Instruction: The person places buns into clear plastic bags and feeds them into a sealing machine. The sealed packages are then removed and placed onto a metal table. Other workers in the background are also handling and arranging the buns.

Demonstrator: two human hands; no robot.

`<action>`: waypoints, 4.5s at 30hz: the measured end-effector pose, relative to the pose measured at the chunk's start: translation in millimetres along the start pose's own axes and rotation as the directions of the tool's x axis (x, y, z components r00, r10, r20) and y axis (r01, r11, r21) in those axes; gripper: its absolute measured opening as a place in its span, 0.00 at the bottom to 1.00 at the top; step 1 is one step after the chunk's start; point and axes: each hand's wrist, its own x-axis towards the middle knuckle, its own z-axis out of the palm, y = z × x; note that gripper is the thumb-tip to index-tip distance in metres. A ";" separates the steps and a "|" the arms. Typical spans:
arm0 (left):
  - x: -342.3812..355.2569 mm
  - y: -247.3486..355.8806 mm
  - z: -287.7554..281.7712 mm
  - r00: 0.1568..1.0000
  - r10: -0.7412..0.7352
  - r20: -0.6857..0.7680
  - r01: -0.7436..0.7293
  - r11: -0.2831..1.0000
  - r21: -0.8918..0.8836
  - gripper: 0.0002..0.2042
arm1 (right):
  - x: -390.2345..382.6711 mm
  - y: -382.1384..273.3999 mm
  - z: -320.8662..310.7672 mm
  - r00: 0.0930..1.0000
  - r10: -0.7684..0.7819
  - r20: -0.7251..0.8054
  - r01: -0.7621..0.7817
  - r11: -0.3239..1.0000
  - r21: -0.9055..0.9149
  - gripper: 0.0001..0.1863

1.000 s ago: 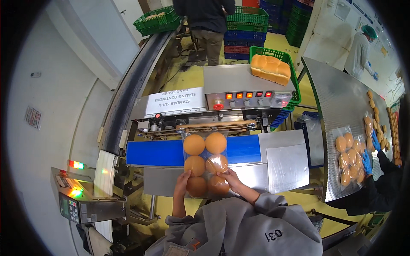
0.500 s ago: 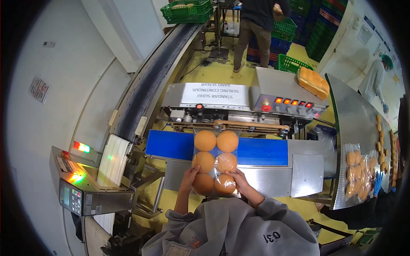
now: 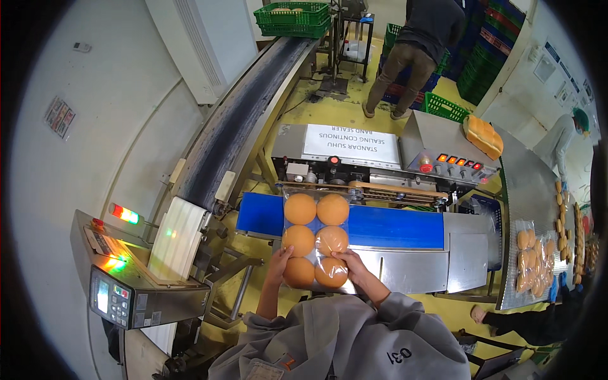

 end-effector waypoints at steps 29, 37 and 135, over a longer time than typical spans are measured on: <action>-249.9 -106.8 -179.6 0.779 -0.162 -0.605 -0.076 0.935 -0.348 0.13 | 1.4 113.1 126.0 0.758 0.490 0.432 -0.016 0.675 -0.738 0.24; -317.9 -97.3 -333.3 0.339 -0.096 -0.936 -0.573 0.768 -0.287 0.14 | 14.6 113.2 106.9 0.825 0.415 0.384 -0.013 0.694 -0.720 0.20; 125.0 -183.5 599.5 0.988 0.127 -0.086 -0.138 0.980 -0.140 0.08 | -69.7 -305.4 -557.3 0.824 -0.389 -0.412 0.428 0.904 0.003 0.10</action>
